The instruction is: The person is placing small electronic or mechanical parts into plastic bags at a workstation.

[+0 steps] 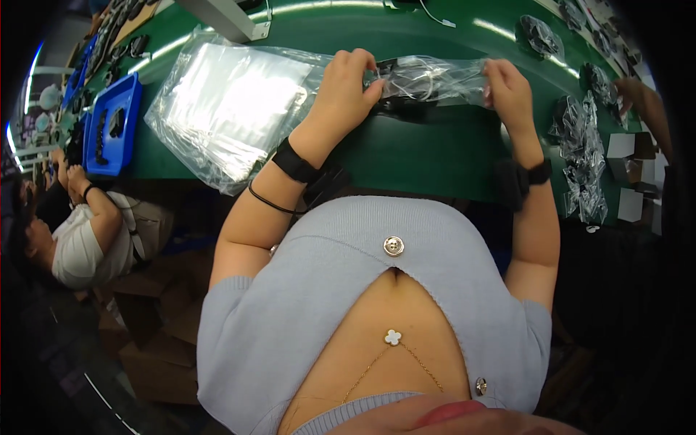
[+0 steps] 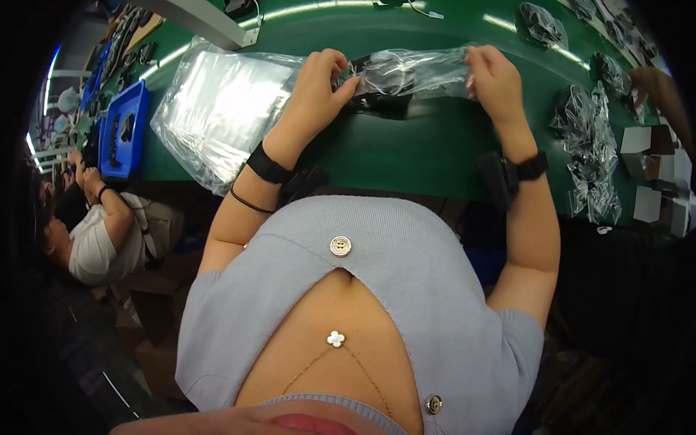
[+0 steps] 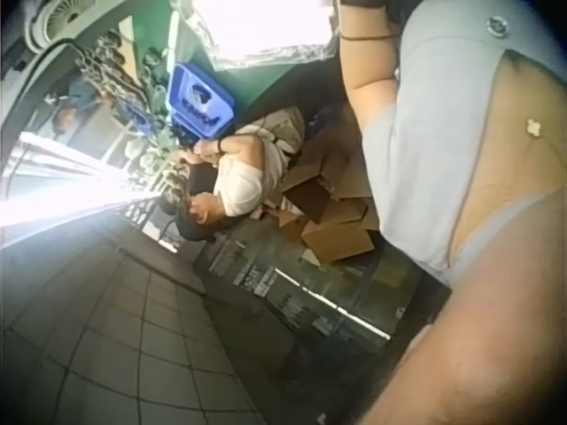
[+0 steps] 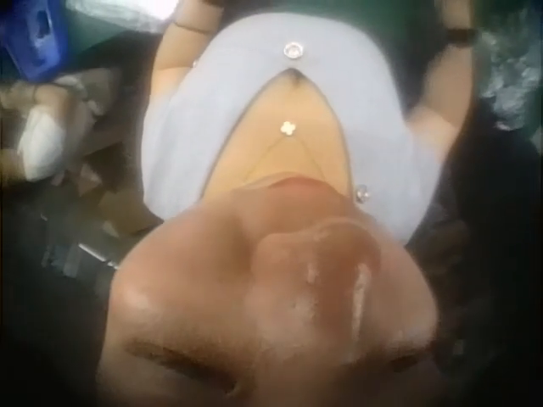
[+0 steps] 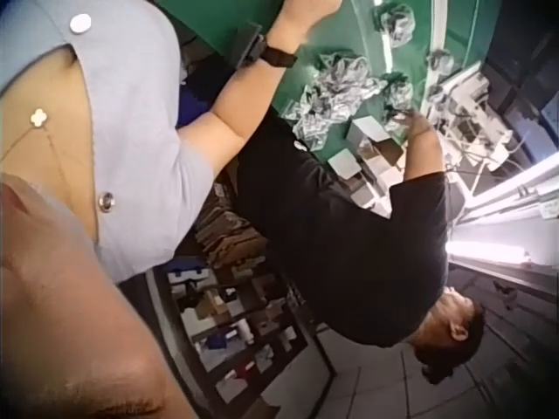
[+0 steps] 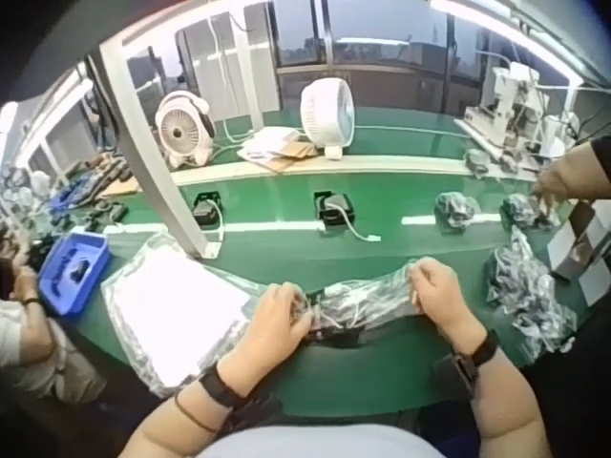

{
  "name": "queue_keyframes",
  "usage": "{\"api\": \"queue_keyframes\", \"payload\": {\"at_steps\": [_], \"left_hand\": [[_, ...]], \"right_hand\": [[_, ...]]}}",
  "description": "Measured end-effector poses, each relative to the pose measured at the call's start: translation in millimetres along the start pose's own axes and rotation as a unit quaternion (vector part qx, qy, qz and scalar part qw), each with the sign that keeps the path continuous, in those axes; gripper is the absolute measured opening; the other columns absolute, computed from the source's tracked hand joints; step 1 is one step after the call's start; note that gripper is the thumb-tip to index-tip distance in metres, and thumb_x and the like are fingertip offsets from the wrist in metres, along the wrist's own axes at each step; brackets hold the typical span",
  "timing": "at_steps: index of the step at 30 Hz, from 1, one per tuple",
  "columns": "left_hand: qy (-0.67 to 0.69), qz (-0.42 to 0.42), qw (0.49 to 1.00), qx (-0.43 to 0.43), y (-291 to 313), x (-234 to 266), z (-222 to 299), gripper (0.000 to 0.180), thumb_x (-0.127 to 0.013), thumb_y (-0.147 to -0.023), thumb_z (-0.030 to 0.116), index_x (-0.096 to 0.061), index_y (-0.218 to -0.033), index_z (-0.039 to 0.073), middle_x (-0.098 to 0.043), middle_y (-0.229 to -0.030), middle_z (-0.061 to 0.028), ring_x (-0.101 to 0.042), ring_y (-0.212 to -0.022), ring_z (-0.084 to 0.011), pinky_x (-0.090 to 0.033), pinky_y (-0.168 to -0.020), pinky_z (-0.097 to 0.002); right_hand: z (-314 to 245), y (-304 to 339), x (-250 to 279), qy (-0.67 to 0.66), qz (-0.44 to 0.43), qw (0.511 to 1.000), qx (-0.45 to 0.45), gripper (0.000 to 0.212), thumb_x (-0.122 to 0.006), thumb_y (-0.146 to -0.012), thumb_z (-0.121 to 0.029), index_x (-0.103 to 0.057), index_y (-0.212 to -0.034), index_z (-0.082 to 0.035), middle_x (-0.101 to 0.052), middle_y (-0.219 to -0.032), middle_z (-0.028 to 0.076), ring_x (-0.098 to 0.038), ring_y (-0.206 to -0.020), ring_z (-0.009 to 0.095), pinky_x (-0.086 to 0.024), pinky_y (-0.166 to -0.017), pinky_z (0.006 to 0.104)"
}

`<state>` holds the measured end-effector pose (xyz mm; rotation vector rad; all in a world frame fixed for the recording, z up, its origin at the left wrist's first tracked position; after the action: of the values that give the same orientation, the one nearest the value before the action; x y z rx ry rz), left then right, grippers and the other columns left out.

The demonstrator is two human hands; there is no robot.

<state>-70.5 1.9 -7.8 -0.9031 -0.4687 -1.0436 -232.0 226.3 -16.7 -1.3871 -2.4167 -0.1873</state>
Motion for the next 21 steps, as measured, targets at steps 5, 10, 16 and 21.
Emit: {"api": "queue_keyframes", "payload": {"at_steps": [5,10,16,21], "left_hand": [[0.130,-0.173,0.954,0.207,-12.7,-16.1,-8.1,0.043,-0.061,-0.079,0.010,-0.043,-0.117,-0.001,-0.059,-0.071,-0.0156,-0.063,-0.064,-0.0290,-0.052,-0.059,-0.0341],[0.366,-0.146,0.868,0.302,-6.2,-27.0,-23.9,0.048,-0.056,-0.081,0.003,-0.037,-0.125,-0.003,-0.060,-0.077,-0.0142,-0.065,-0.062,-0.0239,-0.054,-0.054,-0.0304],[0.487,-0.010,0.826,0.282,-8.8,-27.6,-21.6,0.042,-0.053,-0.086,0.001,-0.034,-0.123,-0.003,-0.059,-0.079,-0.0120,-0.065,-0.066,-0.0194,-0.055,-0.057,-0.0286],[0.513,-0.063,0.829,0.211,-12.7,-27.0,-10.1,0.033,-0.053,-0.087,0.002,-0.040,-0.117,-0.002,-0.060,-0.081,-0.0101,-0.064,-0.070,-0.0163,-0.055,-0.062,-0.0267]], "right_hand": [[0.6,-27.7,-36.4,0.362,0.106,0.907,0.188,0.012,-0.054,-0.089,-0.019,-0.055,-0.093,-0.008,-0.060,-0.063,0.012,-0.061,-0.064,0.033,-0.046,-0.059,0.0427],[-13.5,-28.2,-86.0,0.289,-0.034,0.930,0.225,0.015,-0.052,-0.084,-0.009,-0.055,-0.099,-0.007,-0.063,-0.079,0.016,-0.062,-0.078,0.034,-0.048,-0.066,0.0420],[-47.5,0.7,-119.8,-0.026,-0.092,0.979,0.178,0.021,-0.056,-0.087,-0.019,-0.056,-0.098,-0.001,-0.063,-0.079,0.010,-0.061,-0.070,0.024,-0.048,-0.063,0.0363],[-20.5,-47.3,-88.1,-0.194,-0.046,0.978,0.060,0.027,-0.056,-0.089,-0.030,-0.059,-0.093,-0.003,-0.060,-0.080,0.002,-0.056,-0.068,0.011,-0.044,-0.060,0.0241]]}}
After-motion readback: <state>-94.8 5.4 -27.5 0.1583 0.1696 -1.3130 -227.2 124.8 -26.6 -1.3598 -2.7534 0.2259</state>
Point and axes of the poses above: each hand's wrist, its own y-axis away from the middle knuckle, its own x-axis out of the back of the hand, z = x × y, the point moved 5 cm from there along -y, towards the middle knuckle
